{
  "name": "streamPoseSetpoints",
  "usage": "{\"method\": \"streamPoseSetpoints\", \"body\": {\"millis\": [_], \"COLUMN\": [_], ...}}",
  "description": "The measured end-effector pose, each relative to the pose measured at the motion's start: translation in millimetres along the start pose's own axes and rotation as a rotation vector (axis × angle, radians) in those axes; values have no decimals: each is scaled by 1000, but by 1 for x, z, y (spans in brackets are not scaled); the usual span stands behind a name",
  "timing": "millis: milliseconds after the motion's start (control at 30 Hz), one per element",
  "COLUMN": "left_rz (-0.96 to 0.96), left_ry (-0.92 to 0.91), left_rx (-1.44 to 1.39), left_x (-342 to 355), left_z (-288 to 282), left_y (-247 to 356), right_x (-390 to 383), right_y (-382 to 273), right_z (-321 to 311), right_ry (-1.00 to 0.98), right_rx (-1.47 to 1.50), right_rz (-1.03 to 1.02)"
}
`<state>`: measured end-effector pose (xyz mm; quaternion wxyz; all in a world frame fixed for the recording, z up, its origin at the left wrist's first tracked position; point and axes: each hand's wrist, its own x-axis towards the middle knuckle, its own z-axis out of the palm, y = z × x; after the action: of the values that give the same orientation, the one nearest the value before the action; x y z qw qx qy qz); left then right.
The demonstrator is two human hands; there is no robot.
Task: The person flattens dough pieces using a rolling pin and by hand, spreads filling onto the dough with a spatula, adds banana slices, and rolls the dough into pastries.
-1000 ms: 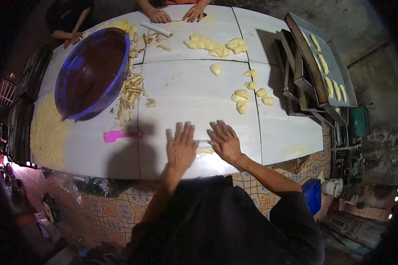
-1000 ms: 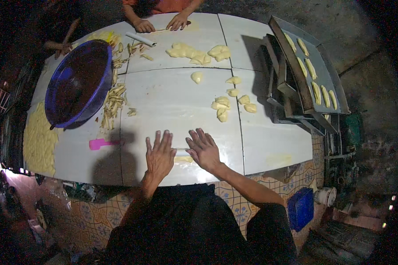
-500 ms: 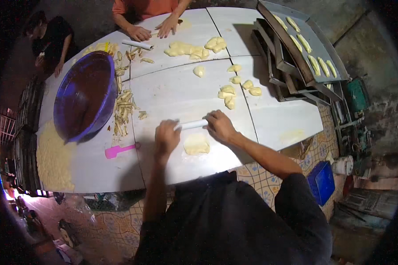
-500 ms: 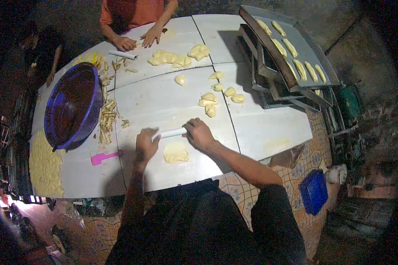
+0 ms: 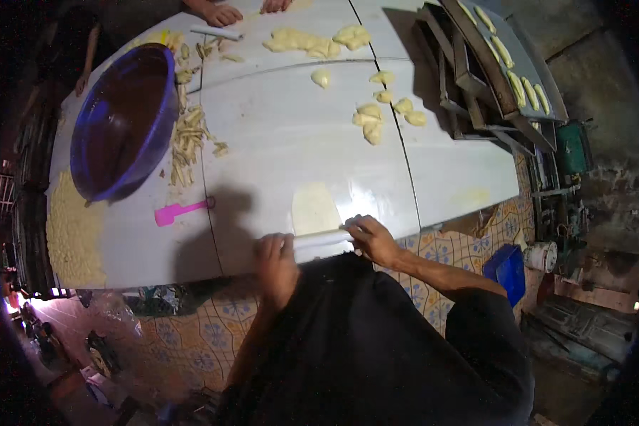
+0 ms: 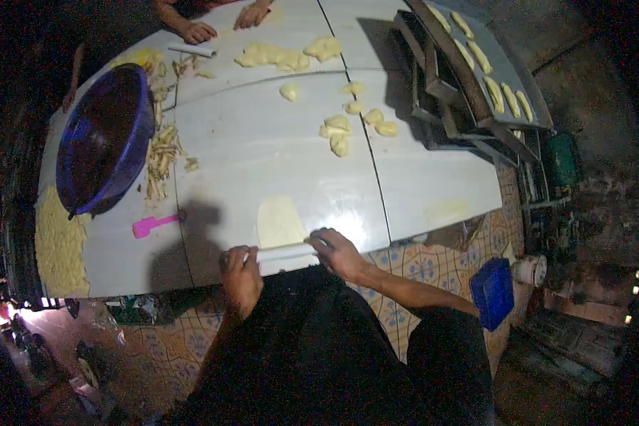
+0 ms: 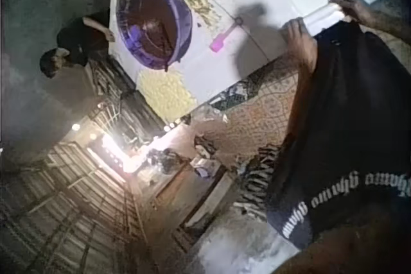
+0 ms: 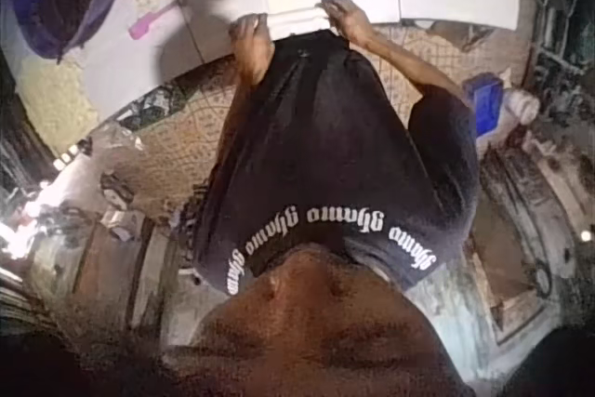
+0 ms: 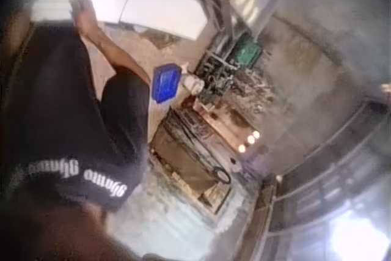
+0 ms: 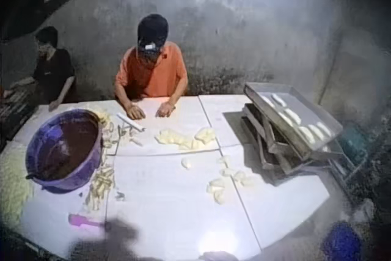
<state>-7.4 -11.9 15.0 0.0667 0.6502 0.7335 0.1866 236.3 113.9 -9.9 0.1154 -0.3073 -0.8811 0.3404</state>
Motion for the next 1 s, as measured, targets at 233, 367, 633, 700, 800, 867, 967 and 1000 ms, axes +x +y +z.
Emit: {"method": "streamPoseSetpoints", "body": {"millis": [233,367,633,700,800,867,967,1000], "left_rz": [-187,-884,-965,-965,-1035,-992,-922,-828], "left_ry": [261,323,767,844,711,842,944,953], "left_rx": [-173,-200,378,444,269,215,63,-64], "left_x": [6,-26,-38,-63,-12,-24,-4,6], "left_z": [-17,-22,-24,-2,-32,-27,-36,-44], "left_y": [-36,-100,-179,-209,-201,-226,-242,-241], "right_x": [123,232,347,350,367,351,341,356], "right_y": [-85,-142,-207,-225,-191,-200,-252,-261], "right_z": [-21,30,188,192,166,157,77,54], "right_ry": [204,-40,104,-54,-298,-425,-462,-325], "right_rx": [179,172,-246,-248,-182,47,296,317], "right_rz": [-178,-156,-513,-505,-428,-464,-463,-642]}}
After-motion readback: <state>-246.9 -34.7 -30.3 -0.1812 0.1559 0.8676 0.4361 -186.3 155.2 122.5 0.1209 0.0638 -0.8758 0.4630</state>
